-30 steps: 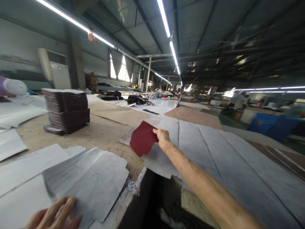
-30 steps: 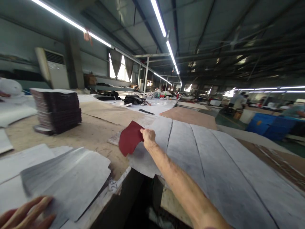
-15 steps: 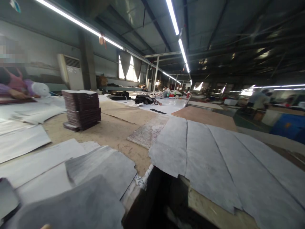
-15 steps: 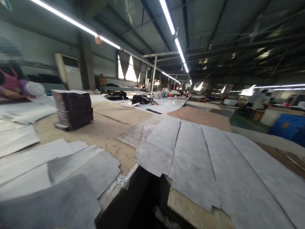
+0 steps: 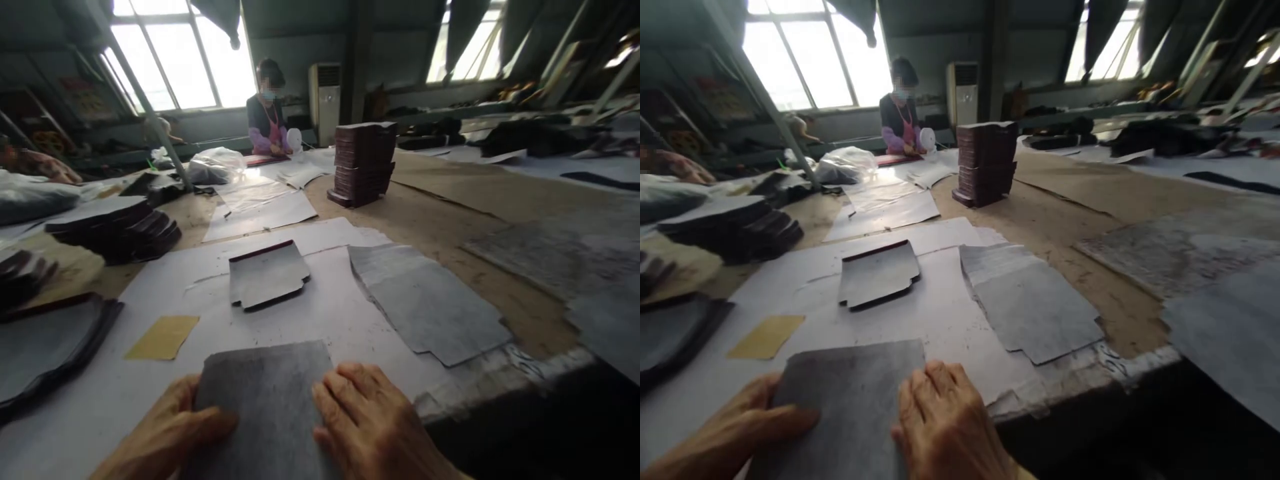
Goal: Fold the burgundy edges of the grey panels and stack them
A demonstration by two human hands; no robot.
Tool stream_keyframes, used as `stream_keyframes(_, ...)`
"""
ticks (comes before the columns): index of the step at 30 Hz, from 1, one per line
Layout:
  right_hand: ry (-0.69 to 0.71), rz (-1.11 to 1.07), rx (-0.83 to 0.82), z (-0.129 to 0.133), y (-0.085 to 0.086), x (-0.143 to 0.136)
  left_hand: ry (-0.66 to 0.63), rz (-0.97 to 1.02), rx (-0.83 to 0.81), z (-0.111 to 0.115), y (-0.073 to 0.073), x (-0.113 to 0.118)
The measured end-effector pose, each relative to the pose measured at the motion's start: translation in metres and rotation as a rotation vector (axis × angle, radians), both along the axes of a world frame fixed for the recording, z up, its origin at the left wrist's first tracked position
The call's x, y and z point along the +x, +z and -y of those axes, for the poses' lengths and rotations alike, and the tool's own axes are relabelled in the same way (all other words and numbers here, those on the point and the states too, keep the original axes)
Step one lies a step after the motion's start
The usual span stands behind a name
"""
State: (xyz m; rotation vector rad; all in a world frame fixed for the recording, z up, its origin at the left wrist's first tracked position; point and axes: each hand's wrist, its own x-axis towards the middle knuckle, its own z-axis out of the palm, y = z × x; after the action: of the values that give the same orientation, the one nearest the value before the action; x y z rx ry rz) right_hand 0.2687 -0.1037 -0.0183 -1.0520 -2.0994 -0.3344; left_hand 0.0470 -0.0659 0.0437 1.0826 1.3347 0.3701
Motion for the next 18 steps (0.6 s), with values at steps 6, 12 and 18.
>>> stream_keyframes(6,0.003,0.053,0.023,0.002,-0.009,-0.013,-0.166,-0.270,0.319,-0.026,0.006,-0.017)
stream_keyframes(12,-0.073,0.125,0.180,0.007,-0.018,-0.021,-0.384,-0.630,0.682,-0.044,0.008,0.030)
stream_keyframes(18,-0.116,0.134,0.164,0.011,-0.020,-0.023,-0.382,-0.580,0.845,-0.041,-0.010,0.064)
